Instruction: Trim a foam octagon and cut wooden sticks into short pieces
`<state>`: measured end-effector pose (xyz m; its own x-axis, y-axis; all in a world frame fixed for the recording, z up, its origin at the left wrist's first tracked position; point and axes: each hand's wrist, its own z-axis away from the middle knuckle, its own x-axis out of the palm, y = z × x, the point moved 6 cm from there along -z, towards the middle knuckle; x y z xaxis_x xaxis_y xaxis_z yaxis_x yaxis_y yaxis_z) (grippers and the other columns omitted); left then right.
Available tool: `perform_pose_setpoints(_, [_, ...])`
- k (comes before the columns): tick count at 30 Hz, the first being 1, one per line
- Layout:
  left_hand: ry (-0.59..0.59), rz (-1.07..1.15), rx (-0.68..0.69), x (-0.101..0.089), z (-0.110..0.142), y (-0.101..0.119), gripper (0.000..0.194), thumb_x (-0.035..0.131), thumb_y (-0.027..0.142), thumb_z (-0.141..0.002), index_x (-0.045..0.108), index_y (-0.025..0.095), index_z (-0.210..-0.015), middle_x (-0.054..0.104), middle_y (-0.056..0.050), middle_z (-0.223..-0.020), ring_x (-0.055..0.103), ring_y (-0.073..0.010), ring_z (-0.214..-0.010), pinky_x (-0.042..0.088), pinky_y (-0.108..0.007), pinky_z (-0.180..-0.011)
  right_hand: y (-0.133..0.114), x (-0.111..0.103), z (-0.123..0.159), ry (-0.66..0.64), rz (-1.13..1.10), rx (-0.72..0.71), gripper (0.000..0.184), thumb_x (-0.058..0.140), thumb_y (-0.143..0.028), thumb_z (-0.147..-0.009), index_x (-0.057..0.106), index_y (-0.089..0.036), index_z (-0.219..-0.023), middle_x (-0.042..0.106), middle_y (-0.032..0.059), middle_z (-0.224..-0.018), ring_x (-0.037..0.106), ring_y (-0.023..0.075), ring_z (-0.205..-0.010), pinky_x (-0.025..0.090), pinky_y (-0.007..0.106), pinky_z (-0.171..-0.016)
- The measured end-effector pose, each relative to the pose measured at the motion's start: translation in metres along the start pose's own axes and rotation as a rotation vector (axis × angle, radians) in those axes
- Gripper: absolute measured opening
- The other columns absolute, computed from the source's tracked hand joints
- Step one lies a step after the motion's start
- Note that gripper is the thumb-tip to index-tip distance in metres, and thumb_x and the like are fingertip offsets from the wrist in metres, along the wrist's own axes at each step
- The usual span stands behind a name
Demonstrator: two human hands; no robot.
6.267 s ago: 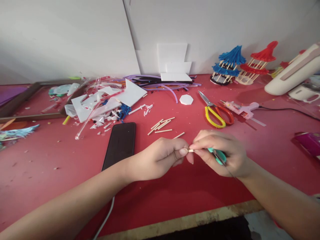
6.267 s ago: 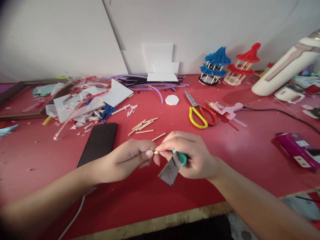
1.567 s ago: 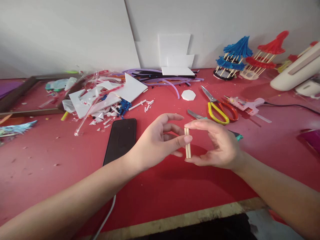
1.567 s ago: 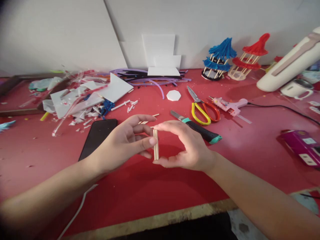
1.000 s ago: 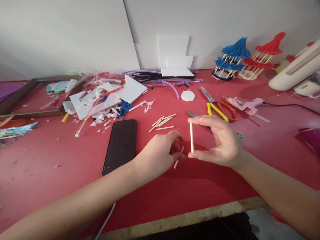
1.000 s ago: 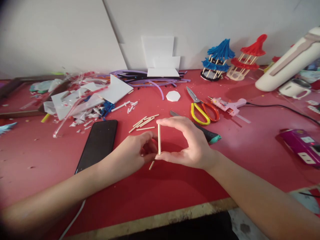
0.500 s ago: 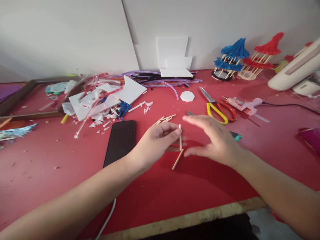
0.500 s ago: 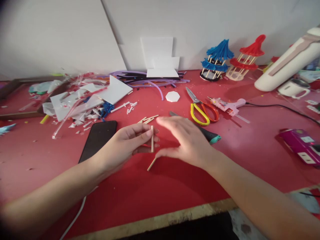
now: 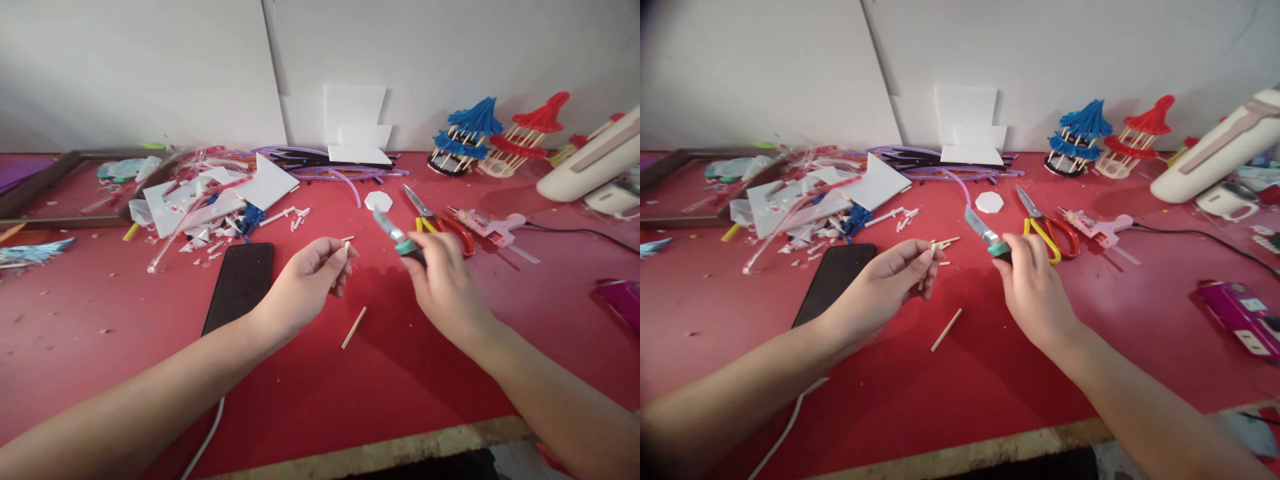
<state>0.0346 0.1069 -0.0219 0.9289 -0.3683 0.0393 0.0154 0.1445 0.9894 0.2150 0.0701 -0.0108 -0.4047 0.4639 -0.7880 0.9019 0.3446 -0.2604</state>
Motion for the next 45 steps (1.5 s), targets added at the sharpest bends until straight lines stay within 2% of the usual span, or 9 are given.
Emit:
perform_pose_setpoints(2, [-0.021, -0.059, 0.042, 0.001, 0.001, 0.001, 0.019, 0.044, 0.029, -0.096, 0.058, 0.017, -0.092, 0.049, 0.002, -0.075, 0.046, -0.0086, -0.062, 0.043, -0.023, -0.060, -0.006, -0.011, 0.002, 0.098, -0.270, 0.010, 0.035, 0.044, -0.023, -0.095, 0.045, -0.017, -0.130, 0.057, 0.0170, -0.114, 0.059, 0.0278, -0.104, 0.052, 0.043, -0.082])
perform_pose_setpoints(5, [-0.053, -0.198, 0.144, 0.005, 0.007, 0.007, 0.022, 0.040, 0.030, -0.097, 0.058, 0.018, -0.094, 0.047, 0.002, -0.074, 0.045, -0.0105, -0.064, 0.043, -0.024, -0.063, -0.020, -0.014, 0.005, 0.013, -0.472, -0.056, 0.040, 0.046, -0.026, -0.095, 0.040, -0.021, -0.134, 0.062, 0.0121, -0.107, 0.063, 0.0212, -0.090, 0.053, 0.036, -0.076])
perform_pose_setpoints(7, [-0.096, -0.284, 0.230, 0.010, 0.012, 0.013, 0.018, 0.040, 0.028, -0.097, 0.056, 0.019, -0.093, 0.051, 0.000, -0.077, 0.048, -0.0116, -0.069, 0.044, -0.025, -0.067, -0.031, -0.013, 0.006, -0.069, -0.466, -0.162, 0.034, 0.051, -0.032, -0.094, 0.047, -0.020, -0.126, 0.063, 0.0077, -0.093, 0.060, 0.0168, -0.074, 0.052, 0.030, -0.068])
perform_pose_setpoints(10, [-0.158, -0.377, 0.330, 0.017, 0.019, 0.022, 0.011, 0.043, 0.017, -0.092, 0.054, 0.018, -0.092, 0.058, -0.001, -0.082, 0.053, -0.0122, -0.074, 0.045, -0.025, -0.071, -0.039, -0.012, 0.005, -0.103, -0.437, -0.281, 0.023, 0.055, -0.037, -0.093, 0.053, -0.020, -0.108, 0.058, 0.0021, -0.076, 0.051, 0.0131, -0.062, 0.046, 0.026, -0.058])
perform_pose_setpoints(15, [-0.181, -0.492, 0.426, 0.021, 0.023, 0.028, 0.019, 0.040, 0.006, -0.086, 0.056, 0.018, -0.087, 0.060, 0.000, -0.077, 0.055, -0.0111, -0.069, 0.045, -0.023, -0.068, -0.036, -0.010, 0.002, -0.113, -0.465, -0.250, 0.012, 0.050, -0.027, -0.094, 0.052, -0.019, -0.102, 0.055, 0.0017, -0.075, 0.050, 0.0140, -0.067, 0.044, 0.028, -0.060])
perform_pose_setpoints(23, [-0.231, -0.553, 0.394, 0.024, 0.024, 0.026, 0.034, 0.035, -0.006, -0.072, 0.057, 0.017, -0.083, 0.065, 0.000, -0.076, 0.059, -0.0111, -0.069, 0.046, -0.022, -0.067, -0.038, -0.005, 0.006, -0.186, -0.468, -0.250, 0.015, 0.047, -0.033, -0.093, 0.049, -0.020, -0.087, 0.045, -0.0023, -0.068, 0.042, 0.0110, -0.058, 0.036, 0.025, -0.053])
perform_pose_setpoints(30, [-0.240, -0.506, 0.486, 0.024, 0.024, 0.030, 0.029, 0.036, -0.002, -0.081, 0.057, 0.018, -0.085, 0.065, 0.000, -0.079, 0.060, -0.0108, -0.074, 0.046, -0.021, -0.070, -0.039, -0.006, 0.005, -0.180, -0.476, -0.249, 0.015, 0.047, -0.032, -0.092, 0.049, -0.020, -0.083, 0.043, -0.0031, -0.065, 0.040, 0.0106, -0.055, 0.034, 0.024, -0.051])
perform_pose_setpoints(35, [-0.256, -0.493, 0.453, 0.023, 0.023, 0.030, 0.024, 0.038, 0.003, -0.087, 0.057, 0.018, -0.084, 0.065, 0.000, -0.077, 0.060, -0.0109, -0.072, 0.047, -0.022, -0.071, -0.038, -0.007, 0.005, -0.170, -0.492, -0.247, 0.013, 0.047, -0.031, -0.092, 0.049, -0.020, -0.086, 0.045, -0.0029, -0.066, 0.041, 0.0108, -0.057, 0.034, 0.024, -0.052])
perform_pose_setpoints(45, [-0.282, -0.483, 0.451, 0.024, 0.023, 0.029, 0.025, 0.038, 0.001, -0.086, 0.057, 0.018, -0.086, 0.063, 0.001, -0.077, 0.058, -0.0096, -0.070, 0.046, -0.020, -0.067, -0.038, -0.008, 0.004, -0.158, -0.482, -0.256, 0.013, 0.048, -0.032, -0.092, 0.049, -0.020, -0.087, 0.045, -0.0031, -0.066, 0.040, 0.0099, -0.056, 0.034, 0.023, -0.050])
